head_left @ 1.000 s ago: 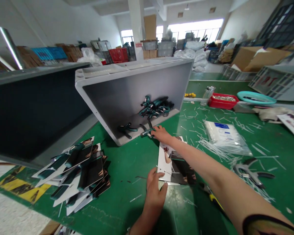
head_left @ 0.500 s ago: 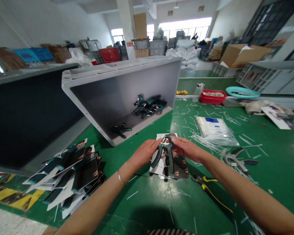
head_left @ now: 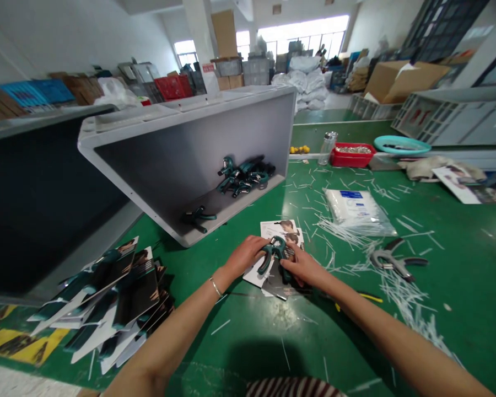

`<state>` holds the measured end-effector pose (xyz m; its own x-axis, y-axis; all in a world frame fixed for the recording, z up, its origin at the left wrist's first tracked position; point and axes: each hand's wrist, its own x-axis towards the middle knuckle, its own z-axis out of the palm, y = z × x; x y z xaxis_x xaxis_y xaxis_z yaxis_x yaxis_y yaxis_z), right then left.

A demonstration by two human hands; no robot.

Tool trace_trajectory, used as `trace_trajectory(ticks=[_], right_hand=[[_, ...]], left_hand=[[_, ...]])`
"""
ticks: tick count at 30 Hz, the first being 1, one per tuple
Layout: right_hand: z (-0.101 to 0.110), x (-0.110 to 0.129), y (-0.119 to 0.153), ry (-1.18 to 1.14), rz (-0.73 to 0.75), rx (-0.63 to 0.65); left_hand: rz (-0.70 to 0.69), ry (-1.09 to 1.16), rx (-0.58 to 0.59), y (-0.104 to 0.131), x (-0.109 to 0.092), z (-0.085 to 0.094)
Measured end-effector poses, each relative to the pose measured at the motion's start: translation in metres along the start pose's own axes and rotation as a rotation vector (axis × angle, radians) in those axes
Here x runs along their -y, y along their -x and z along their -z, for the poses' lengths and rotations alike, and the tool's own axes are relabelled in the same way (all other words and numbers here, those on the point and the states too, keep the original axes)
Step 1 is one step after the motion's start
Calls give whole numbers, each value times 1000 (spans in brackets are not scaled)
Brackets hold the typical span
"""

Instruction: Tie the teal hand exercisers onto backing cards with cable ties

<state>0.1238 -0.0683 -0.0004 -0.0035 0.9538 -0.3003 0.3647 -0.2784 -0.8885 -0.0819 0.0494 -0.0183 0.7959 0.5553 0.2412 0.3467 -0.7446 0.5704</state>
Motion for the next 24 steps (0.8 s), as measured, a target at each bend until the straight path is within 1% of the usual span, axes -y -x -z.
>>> trace_trajectory(ticks=[1,2,4,6,8,9,12,14,16,17,19,21,22,24], right_hand=[[-2,-1,1,-12,0,-12],[-4,-2,2,-29,-1,-23],[-5,-2,3,-53,3,-27],[-2,1,1,-44,13,-21],[2,4,-1,4,18,-9],[5,6,-2,40,21,-2],[8,7,0,183,62,10],[7,2,9,298,87,-8],[4,-5,22,414,106,-55],[3,-9,30,477,124,-101],[-1,-13,44,613,196,-228],[-5,-13,53,724,305,-339],[-7,-13,54,754,356,-362],[-11,-14,52,756,431,-357]], left_hand=[[47,28,-45,3,2,-1],[128,59,-101,8,3,-3],[342,140,-188,23,2,-8],[522,272,-190,41,-7,-19],[623,440,-177,56,-22,-32],[660,517,-190,61,-30,-39],[740,641,-254,67,-51,-54],[743,617,-230,66,-56,-53],[686,485,-175,67,-54,-43],[648,386,-161,66,-52,-35],[568,193,-183,62,-47,-21],[483,92,-233,50,-44,-11],[432,87,-249,41,-42,-10],[330,122,-250,18,-40,-14]])
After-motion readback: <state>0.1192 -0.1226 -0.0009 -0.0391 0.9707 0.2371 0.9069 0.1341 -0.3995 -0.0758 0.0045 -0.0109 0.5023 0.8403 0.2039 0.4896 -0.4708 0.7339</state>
